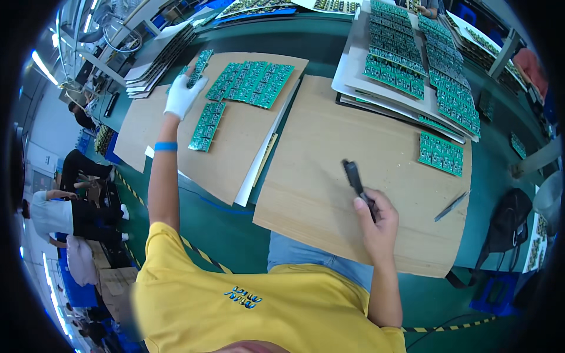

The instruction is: Cleaning and inspecting printed circuit boards using a brush at a manual assembly station.

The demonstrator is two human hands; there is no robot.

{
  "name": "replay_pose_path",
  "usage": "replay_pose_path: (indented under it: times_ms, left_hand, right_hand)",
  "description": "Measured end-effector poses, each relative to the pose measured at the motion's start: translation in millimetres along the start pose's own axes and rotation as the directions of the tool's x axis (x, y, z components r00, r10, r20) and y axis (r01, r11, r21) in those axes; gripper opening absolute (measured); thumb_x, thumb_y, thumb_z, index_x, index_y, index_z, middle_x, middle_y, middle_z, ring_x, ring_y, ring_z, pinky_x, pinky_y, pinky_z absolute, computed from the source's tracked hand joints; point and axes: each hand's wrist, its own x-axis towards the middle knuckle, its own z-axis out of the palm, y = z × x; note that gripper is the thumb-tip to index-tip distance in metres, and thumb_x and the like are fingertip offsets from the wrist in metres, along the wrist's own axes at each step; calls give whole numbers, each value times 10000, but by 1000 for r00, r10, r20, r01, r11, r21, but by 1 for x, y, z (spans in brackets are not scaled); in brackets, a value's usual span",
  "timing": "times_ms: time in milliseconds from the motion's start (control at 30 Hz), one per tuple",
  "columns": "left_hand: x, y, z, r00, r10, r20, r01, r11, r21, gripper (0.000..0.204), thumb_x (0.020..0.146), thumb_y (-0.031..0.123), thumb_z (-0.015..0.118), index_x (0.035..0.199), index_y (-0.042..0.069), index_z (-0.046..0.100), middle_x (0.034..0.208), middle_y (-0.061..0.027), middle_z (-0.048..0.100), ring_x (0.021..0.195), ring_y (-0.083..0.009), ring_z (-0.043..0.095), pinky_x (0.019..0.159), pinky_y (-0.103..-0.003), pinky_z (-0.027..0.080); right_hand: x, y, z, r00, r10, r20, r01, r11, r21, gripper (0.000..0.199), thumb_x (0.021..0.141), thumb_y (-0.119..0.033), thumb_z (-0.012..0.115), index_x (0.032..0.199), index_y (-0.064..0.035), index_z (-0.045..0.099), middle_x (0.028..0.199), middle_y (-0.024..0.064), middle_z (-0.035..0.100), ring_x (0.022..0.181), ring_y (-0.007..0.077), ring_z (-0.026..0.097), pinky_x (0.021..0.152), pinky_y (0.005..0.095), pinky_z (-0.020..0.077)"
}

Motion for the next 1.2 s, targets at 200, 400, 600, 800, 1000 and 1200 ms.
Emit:
replay_pose_path:
  times_ms: [200, 400, 600, 800, 1000, 1200]
  left_hand:
    - [33, -77, 61, 976, -100, 194, 29, 941, 337, 642, 882, 525, 720, 1213, -24, 684, 994, -286, 691, 992, -428, 658, 897, -486, 501]
    - [53, -172, 70, 979, -48, -200, 92, 971, 219, 734, 809, 558, 766, 1256, -16, 669, 1112, -265, 704, 1090, -421, 658, 991, -456, 497]
    - [66, -274, 41, 853, -515, -80, 519, 822, 236, 872, 674, 572, 862, 1297, -4, 660, 1192, -230, 718, 1103, -362, 690, 1000, -420, 512]
    - [48, -225, 37, 752, -653, -86, 658, 750, 67, 798, 606, 533, 924, 1145, -25, 736, 1127, -211, 748, 1049, -306, 721, 905, -400, 554]
    - [-5, -91, -32, 928, -185, -323, 109, 965, -238, 416, 711, 162, 888, 1028, -54, 728, 897, -68, 770, 829, -136, 695, 793, -327, 558]
    - [-153, 144, -16, 999, -2, -37, -13, 913, -408, 742, 622, 175, 902, 1246, -14, 548, 1150, -127, 566, 1068, -241, 591, 927, -376, 506]
  right_hand:
    - [-1, 12, -7, 998, -19, -51, 19, 1000, -3, 246, 994, -89, 650, 1201, 44, 644, 885, 25, 674, 653, 24, 482, 559, 182, 371]
    - [3, 6, -7, 985, 142, -97, -130, 983, 127, 251, 994, -78, 643, 1218, 36, 635, 881, 67, 695, 626, 29, 491, 516, 189, 355]
    - [3, 14, -10, 992, 96, -80, -89, 992, 90, 247, 997, -71, 635, 1219, 38, 634, 867, 70, 695, 626, 29, 494, 517, 189, 360]
    - [-1, 15, -7, 993, 49, -107, -41, 996, 82, 263, 1004, -71, 625, 1244, 35, 628, 877, 62, 688, 643, 32, 511, 535, 189, 386]
    - [-2, 11, -5, 992, 26, -121, -13, 994, 105, 286, 1008, -60, 612, 1280, 26, 621, 904, 54, 679, 649, 33, 513, 561, 186, 408]
    - [-8, -4, 1, 927, -336, -165, 299, 929, -217, 294, 961, 2, 626, 1252, 31, 650, 930, 77, 671, 741, 109, 584, 653, 243, 472]
